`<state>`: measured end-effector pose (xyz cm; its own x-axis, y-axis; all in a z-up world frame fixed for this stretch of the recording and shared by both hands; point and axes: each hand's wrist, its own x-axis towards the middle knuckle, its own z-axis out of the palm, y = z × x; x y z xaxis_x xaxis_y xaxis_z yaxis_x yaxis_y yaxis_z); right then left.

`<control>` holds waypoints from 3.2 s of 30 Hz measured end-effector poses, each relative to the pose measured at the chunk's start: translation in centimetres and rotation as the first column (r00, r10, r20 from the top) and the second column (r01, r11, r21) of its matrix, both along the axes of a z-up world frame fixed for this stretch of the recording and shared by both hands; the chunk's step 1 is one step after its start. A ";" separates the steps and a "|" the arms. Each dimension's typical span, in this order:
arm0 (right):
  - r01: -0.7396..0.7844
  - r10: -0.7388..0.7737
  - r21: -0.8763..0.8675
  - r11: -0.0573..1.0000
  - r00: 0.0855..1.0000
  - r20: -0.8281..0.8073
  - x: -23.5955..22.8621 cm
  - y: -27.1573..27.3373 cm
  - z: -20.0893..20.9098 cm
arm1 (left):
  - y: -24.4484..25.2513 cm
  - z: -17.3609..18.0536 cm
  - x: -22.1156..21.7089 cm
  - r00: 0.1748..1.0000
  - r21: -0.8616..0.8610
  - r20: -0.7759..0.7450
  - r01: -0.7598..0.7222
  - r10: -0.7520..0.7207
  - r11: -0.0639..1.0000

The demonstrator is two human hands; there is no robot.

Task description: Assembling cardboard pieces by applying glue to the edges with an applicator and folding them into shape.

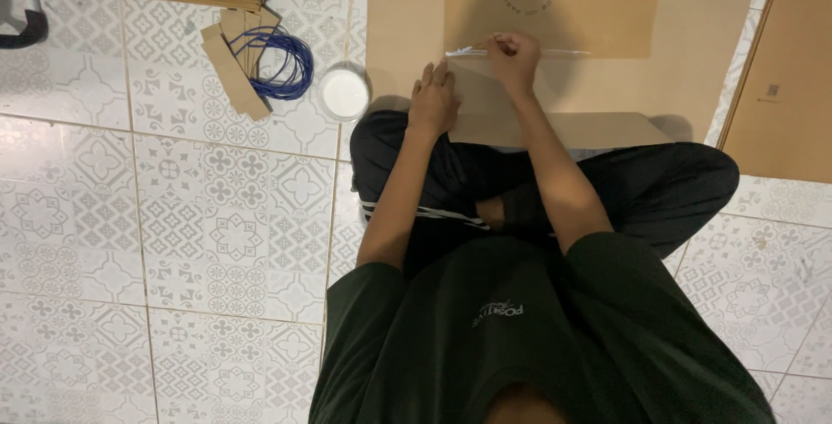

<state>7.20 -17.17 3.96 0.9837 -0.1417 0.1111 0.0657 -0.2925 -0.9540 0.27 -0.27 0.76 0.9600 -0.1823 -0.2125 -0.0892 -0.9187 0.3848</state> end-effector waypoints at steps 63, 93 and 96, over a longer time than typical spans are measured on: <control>0.186 -0.171 -0.217 0.958 0.981 0.090 -1.5 -13.8 1.5 | 0.4 -0.4 0.0 0.999 -0.017 -0.034 0.035 -0.035 0.999; 0.039 0.017 0.233 0.972 0.972 -0.233 0.3 -12.8 1.5 | 0.7 1.9 2.5 0.905 -0.594 0.283 -0.094 0.317 0.799; 0.136 0.013 0.414 0.900 0.941 -0.337 0.5 -9.6 0.4 | 1.0 0.4 3.5 0.907 -0.660 0.191 -0.164 0.376 0.733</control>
